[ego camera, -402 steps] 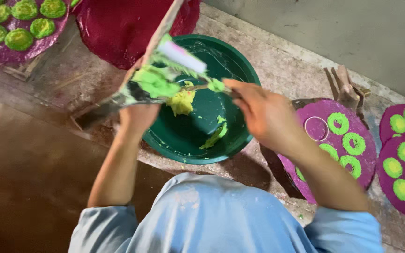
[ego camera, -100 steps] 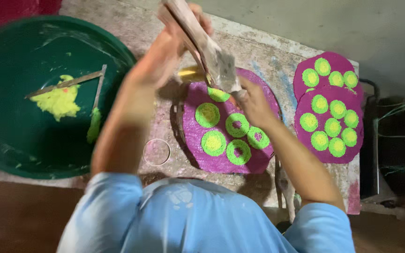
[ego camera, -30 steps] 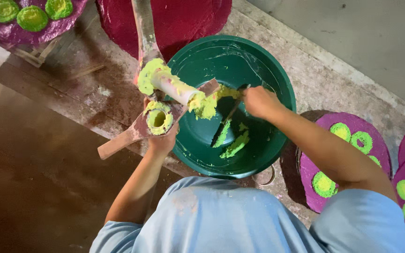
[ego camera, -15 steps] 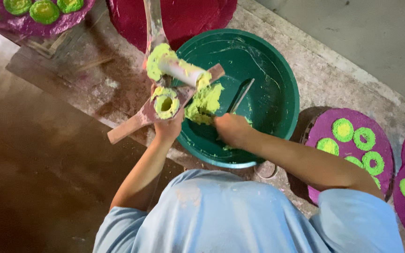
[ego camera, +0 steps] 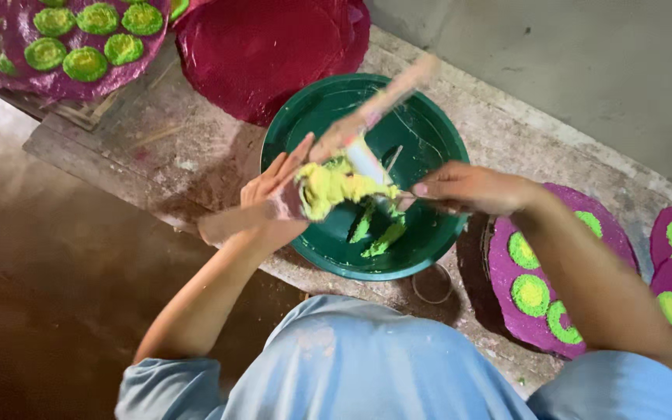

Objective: The person scoops green dough from a green basin into a wooden hand press, then squeezes the press to extrude ring-shaped cookies onto round pink boards. They fill a board with cookies, set finished boards aside, and reload the press to continue.

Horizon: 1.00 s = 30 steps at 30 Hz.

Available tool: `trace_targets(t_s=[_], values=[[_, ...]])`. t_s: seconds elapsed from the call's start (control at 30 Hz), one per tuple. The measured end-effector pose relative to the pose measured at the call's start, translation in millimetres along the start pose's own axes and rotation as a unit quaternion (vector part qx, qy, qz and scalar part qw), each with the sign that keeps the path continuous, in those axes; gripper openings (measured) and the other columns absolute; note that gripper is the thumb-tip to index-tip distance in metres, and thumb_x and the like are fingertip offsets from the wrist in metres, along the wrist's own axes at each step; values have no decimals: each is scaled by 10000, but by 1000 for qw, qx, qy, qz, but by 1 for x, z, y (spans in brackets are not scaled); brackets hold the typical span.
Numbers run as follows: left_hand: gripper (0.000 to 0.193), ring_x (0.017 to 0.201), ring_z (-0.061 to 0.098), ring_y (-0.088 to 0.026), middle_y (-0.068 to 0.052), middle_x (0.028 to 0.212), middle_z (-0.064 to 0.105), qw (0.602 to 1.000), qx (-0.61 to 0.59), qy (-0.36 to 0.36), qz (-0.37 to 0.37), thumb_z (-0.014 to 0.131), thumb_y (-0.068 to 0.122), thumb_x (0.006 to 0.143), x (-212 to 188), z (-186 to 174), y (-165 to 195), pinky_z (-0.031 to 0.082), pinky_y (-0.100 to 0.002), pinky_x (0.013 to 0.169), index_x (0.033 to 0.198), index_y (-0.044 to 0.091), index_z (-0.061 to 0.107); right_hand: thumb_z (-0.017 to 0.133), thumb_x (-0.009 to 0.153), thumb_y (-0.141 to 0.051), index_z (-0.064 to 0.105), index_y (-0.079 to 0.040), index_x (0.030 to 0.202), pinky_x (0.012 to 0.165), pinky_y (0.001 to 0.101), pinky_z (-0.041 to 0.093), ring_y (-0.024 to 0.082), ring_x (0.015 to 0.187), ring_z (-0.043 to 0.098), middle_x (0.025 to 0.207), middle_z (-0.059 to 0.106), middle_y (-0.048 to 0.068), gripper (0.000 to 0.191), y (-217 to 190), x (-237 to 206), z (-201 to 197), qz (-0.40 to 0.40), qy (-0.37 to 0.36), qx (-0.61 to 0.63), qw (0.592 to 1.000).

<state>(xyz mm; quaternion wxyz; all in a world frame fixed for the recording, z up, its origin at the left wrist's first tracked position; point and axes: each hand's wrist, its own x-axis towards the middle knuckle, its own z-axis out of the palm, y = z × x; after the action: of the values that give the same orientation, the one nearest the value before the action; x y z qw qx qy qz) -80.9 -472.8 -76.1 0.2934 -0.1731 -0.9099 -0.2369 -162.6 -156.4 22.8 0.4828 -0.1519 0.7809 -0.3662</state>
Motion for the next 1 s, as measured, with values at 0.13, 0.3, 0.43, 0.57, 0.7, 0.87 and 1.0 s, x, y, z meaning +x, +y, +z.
trace_targets(t_s=[0.13,0.3,0.43,0.57,0.7,0.87,1.0], values=[[642,1023,678,-232,-42,1434,632,995,-47,-85,-9,807,303,784,0,5,10,579,-372,769,1375,121,633,618,936,-419,796,-157,1049,555,360,474,210,620,652,688,701,43,336,-57,-5,21,-152,170,-378,897],[681,1163,650,-264,-106,1382,617,972,-202,-116,-43,832,283,813,-11,28,23,540,-369,922,1411,71,583,661,809,-215,672,-118,982,497,342,518,187,611,664,720,630,20,199,-58,20,96,-311,263,-685,604],[574,1119,724,-125,-36,1271,736,897,-347,-167,-216,779,205,873,-20,29,11,611,-261,950,1407,124,588,672,776,-197,674,-132,1013,502,327,507,185,614,648,746,604,17,246,-42,-4,90,-322,287,-673,601],[548,1177,702,-122,-52,1321,719,898,-354,-23,-259,789,196,945,-4,25,-10,594,-304,985,1445,131,574,700,873,-128,691,-103,1102,512,383,528,255,672,709,887,737,67,231,-38,-25,66,-249,371,-509,736],[635,1279,626,-241,-97,1441,594,963,-199,50,-175,786,298,914,16,33,4,558,-405,999,1464,120,520,622,912,11,609,-68,1397,775,379,617,342,956,749,1164,732,224,491,-22,28,80,-329,422,-263,803],[592,1290,556,-410,-230,1593,369,981,55,-36,-182,700,457,925,39,29,-6,533,-516,918,1435,177,592,601,1039,-42,515,-100,1526,836,360,612,265,1030,770,1193,745,205,498,33,58,118,-343,348,-76,869],[545,1355,544,-394,-223,1661,279,991,70,9,-111,677,463,947,42,30,-9,528,-514,1040,1438,230,648,561,1077,-113,546,-158,1579,551,419,415,221,605,454,706,519,235,505,45,48,88,-91,257,94,957]])
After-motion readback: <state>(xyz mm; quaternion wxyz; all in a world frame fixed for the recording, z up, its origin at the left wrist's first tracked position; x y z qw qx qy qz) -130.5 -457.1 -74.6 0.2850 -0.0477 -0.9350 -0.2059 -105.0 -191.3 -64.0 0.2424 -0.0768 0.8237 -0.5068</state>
